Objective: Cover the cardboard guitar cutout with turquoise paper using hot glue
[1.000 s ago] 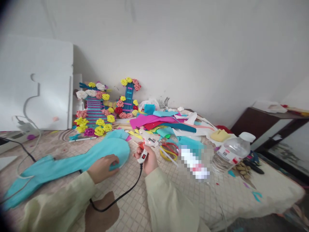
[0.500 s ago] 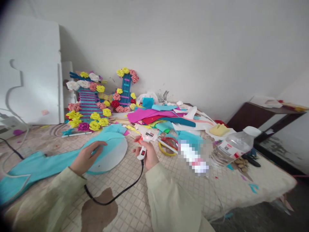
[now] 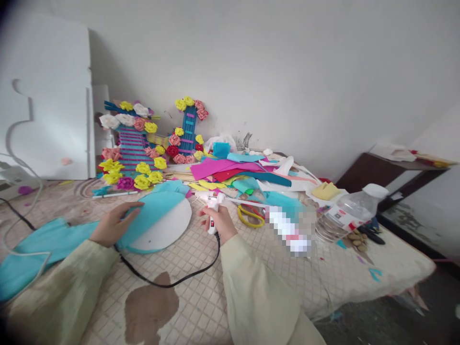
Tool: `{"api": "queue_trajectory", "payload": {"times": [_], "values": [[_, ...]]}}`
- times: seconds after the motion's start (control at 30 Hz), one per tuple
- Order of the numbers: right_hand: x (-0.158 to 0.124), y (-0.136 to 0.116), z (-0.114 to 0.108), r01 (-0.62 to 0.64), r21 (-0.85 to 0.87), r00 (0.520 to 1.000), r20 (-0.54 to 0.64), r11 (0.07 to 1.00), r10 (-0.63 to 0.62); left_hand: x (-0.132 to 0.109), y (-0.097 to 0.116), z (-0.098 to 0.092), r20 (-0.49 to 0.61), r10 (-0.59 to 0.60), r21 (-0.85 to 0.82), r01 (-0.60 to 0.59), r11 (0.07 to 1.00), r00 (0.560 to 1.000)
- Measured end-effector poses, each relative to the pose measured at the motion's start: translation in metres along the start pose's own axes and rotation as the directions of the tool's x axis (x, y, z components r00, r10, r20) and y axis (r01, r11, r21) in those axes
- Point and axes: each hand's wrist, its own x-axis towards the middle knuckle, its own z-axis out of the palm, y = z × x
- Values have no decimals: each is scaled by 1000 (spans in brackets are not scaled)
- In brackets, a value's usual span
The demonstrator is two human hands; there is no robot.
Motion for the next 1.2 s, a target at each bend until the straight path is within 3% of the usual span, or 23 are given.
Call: {"api": "queue_trajectory", "payload": {"times": [0.23,0.63,1.2], "values": [[2,-2,-1,22,-148,999,34,989,-17,7,-12,-4,27,-39,-50,41,998,999],[29,-16,13,-30,-439,996,60,898,63,14,-25,-1,66,-89,-192,100,976,994],[53,-12,23,-79,-535,991,46,841,123,11,-20,4,-26,-145,-364,126,923,989]]}}
